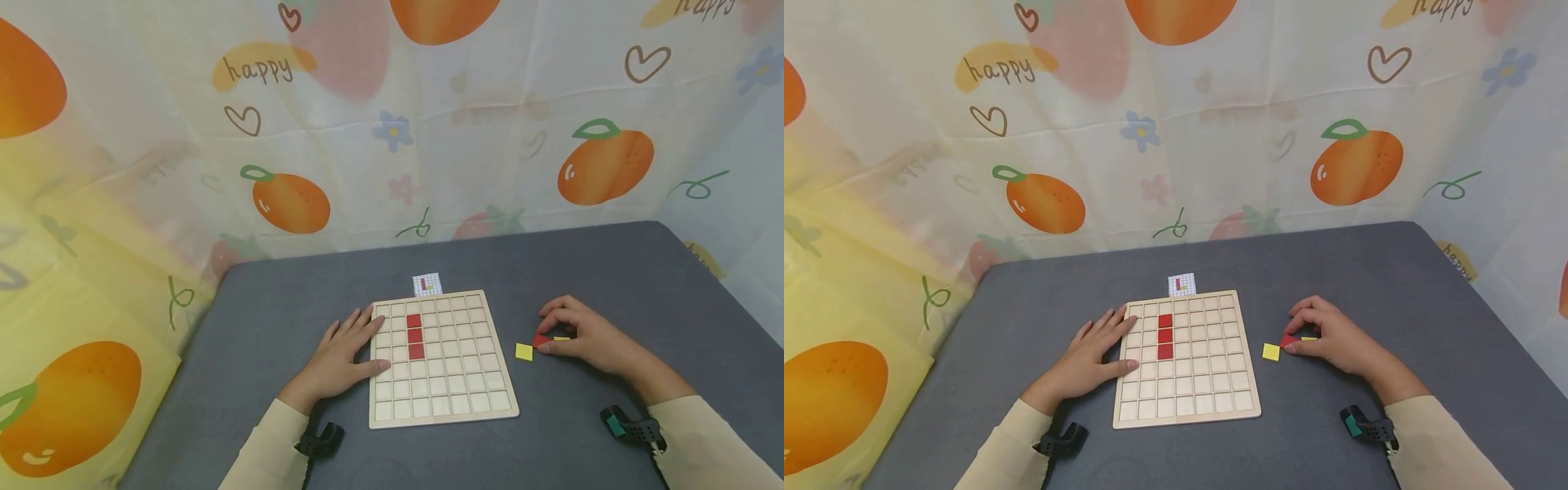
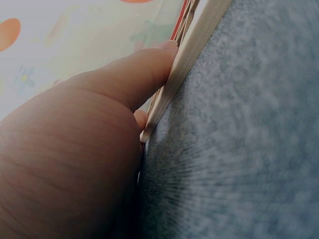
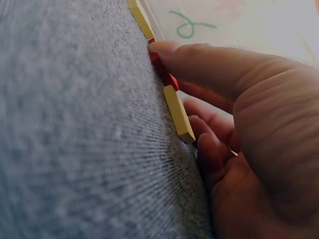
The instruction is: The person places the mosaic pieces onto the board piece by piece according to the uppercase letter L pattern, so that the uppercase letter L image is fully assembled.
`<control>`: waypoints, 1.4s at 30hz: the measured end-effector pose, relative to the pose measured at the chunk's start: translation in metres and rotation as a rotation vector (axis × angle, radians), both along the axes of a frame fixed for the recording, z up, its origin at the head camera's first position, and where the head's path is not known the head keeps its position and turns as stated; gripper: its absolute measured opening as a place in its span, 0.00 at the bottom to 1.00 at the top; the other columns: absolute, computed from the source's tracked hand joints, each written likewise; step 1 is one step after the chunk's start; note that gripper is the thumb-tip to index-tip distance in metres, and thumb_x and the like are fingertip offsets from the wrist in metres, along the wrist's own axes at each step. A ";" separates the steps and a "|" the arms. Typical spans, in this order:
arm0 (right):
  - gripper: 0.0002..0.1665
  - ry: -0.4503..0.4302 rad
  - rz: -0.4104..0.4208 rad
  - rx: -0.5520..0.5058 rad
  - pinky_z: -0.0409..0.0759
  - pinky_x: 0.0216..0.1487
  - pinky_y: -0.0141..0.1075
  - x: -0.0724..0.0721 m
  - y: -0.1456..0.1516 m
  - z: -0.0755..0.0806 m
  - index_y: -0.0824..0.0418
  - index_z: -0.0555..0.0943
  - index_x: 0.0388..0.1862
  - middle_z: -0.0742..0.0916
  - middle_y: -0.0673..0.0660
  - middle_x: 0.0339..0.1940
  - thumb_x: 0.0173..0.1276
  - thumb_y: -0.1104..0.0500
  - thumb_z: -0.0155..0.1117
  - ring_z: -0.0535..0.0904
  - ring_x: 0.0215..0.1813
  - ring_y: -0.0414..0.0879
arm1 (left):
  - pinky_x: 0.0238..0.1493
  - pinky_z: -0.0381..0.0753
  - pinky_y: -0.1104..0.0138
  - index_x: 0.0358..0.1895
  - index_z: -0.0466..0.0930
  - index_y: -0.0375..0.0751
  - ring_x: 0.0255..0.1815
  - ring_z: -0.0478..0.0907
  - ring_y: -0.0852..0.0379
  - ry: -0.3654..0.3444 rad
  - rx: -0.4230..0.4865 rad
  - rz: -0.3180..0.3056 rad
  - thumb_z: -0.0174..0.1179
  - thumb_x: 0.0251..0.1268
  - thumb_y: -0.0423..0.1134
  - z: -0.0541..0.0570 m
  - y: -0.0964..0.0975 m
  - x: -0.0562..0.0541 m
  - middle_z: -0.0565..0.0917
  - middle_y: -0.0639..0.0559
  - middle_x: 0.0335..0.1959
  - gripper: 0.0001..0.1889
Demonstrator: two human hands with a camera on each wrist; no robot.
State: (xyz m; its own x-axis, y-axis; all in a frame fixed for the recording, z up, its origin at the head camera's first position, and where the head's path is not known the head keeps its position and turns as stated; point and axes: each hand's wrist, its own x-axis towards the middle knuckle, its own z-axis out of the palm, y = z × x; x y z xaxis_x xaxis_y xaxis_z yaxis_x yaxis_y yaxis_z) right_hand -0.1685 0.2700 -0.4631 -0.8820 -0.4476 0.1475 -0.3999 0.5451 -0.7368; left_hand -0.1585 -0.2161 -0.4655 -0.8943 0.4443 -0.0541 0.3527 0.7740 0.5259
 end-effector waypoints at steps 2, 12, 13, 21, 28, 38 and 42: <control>0.10 0.011 0.007 -0.016 0.76 0.53 0.36 0.001 -0.001 -0.001 0.48 0.89 0.43 0.80 0.55 0.60 0.68 0.60 0.83 0.74 0.59 0.45 | 0.82 0.32 0.38 0.90 0.57 0.54 0.90 0.37 0.48 0.002 -0.001 0.000 0.64 0.74 0.69 -0.001 0.000 0.000 0.46 0.55 0.91 0.49; 0.07 -0.040 -0.053 -0.072 0.81 0.38 0.36 0.004 -0.005 0.000 0.55 0.89 0.48 0.88 0.48 0.41 0.75 0.63 0.77 0.81 0.39 0.43 | 0.82 0.32 0.38 0.90 0.57 0.53 0.90 0.38 0.47 0.000 0.019 -0.006 0.65 0.75 0.68 0.001 -0.001 0.002 0.47 0.54 0.91 0.48; 0.06 -0.048 -0.071 -0.073 0.81 0.36 0.37 0.004 -0.006 0.001 0.55 0.89 0.47 0.87 0.47 0.40 0.75 0.62 0.77 0.81 0.38 0.43 | 0.82 0.32 0.38 0.90 0.57 0.53 0.90 0.38 0.47 0.001 0.018 -0.006 0.65 0.75 0.68 0.001 -0.001 0.002 0.47 0.54 0.91 0.48; 0.04 -0.021 -0.158 -0.083 0.80 0.35 0.36 0.006 -0.007 0.003 0.56 0.90 0.46 0.88 0.50 0.41 0.76 0.61 0.76 0.80 0.37 0.46 | 0.82 0.32 0.38 0.90 0.57 0.53 0.90 0.38 0.47 -0.001 0.016 -0.005 0.65 0.75 0.68 0.002 -0.001 0.001 0.47 0.54 0.91 0.48; 0.04 -0.033 -0.195 -0.073 0.81 0.43 0.34 0.006 -0.008 0.006 0.57 0.90 0.48 0.90 0.52 0.46 0.78 0.61 0.74 0.83 0.44 0.47 | 0.82 0.31 0.38 0.90 0.57 0.53 0.90 0.37 0.48 -0.005 0.008 -0.007 0.65 0.74 0.68 0.003 0.000 0.000 0.46 0.54 0.91 0.49; 0.07 -0.051 -0.171 -0.126 0.82 0.41 0.35 0.010 -0.021 0.013 0.60 0.90 0.52 0.90 0.53 0.47 0.78 0.62 0.74 0.84 0.44 0.46 | 0.82 0.31 0.38 0.90 0.58 0.53 0.90 0.38 0.48 0.000 0.005 0.002 0.65 0.74 0.68 0.001 0.001 0.000 0.46 0.54 0.91 0.49; 0.10 -0.085 -0.139 -0.141 0.82 0.38 0.36 0.012 -0.030 0.017 0.62 0.89 0.54 0.89 0.54 0.47 0.78 0.64 0.73 0.83 0.43 0.46 | 0.82 0.31 0.38 0.90 0.57 0.54 0.90 0.38 0.48 0.002 0.004 0.003 0.65 0.74 0.69 0.000 0.000 0.000 0.46 0.55 0.91 0.49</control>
